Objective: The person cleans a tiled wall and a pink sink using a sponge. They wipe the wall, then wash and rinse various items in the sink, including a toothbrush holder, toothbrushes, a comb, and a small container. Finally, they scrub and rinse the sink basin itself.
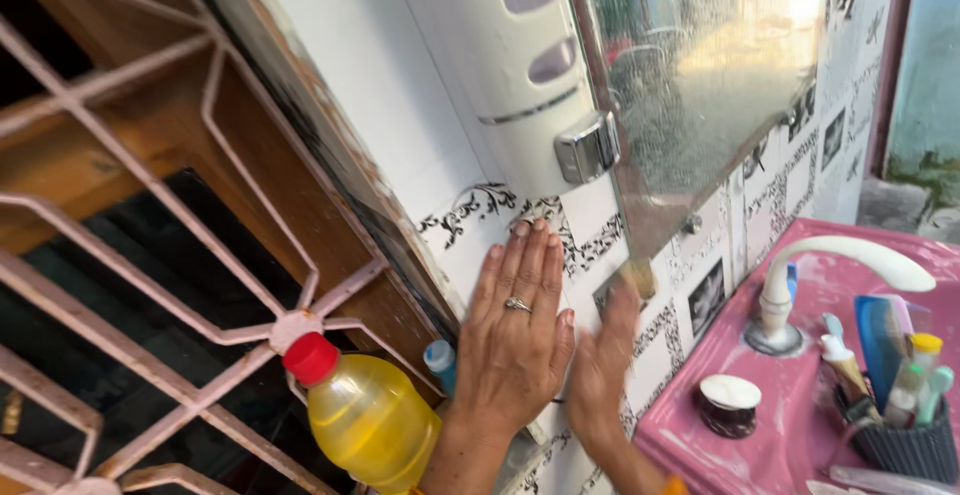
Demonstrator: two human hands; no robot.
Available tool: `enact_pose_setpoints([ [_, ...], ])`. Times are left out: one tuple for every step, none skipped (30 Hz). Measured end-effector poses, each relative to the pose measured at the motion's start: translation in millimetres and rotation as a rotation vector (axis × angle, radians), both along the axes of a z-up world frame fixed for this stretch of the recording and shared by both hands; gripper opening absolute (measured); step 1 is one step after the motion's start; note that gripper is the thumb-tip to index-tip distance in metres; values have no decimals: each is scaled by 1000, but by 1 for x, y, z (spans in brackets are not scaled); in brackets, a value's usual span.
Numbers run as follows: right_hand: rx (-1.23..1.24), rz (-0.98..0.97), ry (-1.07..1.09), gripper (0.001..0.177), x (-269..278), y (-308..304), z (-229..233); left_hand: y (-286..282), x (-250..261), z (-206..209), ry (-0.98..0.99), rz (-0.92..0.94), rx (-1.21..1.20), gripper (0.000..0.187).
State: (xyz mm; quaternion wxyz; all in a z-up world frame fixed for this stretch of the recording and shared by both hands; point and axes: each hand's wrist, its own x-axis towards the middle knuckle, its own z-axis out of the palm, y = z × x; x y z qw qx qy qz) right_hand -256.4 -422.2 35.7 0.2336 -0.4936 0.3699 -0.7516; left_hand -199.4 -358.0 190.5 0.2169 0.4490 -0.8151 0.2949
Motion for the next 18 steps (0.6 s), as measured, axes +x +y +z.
enact_pose_setpoints([
  [86,-36,62,66,0,11,-12,0,1,1,-1,-3,-10,65],
  [178,-76,127,68,-2,17,-17,-1,0,1,3,-9,-15,65],
  [154,-31,53,69,0,14,-11,-2,-2,2,6,-15,-20,65],
  [132,11,-18,71,1,10,2,-3,-3,3,11,-22,-33,65],
  [108,53,-89,74,1,2,20,-5,-2,6,16,-28,-45,66],
  [-36,39,13,69,-3,-9,40,-7,-2,10,19,-36,-55,66],
  [-179,23,116,64,-7,-23,64,-10,-4,13,30,-44,-79,66],
  [-217,23,169,62,-7,-40,89,-13,-6,15,42,-49,-103,66],
  [-254,24,223,60,-9,-57,113,-16,-7,17,55,-53,-127,67],
  [-306,7,242,60,-19,-75,135,-17,-8,18,86,-77,-133,69],
  [-358,-9,261,61,-27,-87,151,-17,-9,19,118,-102,-138,71],
  [-444,-23,256,63,-32,-90,157,-17,-10,18,152,-123,-141,74],
  [-531,-35,251,66,-37,-90,158,-20,-12,17,143,-109,-159,73],
  [-616,-45,248,69,-41,-90,155,-22,-14,16,136,-93,-174,73],
  [-550,-60,272,64,-40,-90,149,-25,-15,14,129,-78,-190,72],
  [-476,-72,297,60,-37,-86,136,-24,-14,11,114,-61,-186,71],
  [-402,-83,321,57,-34,-81,120,-24,-13,10,98,-45,-183,71],
  [-366,-92,297,61,-31,-72,99,-27,-12,11,78,-38,-190,70],
])
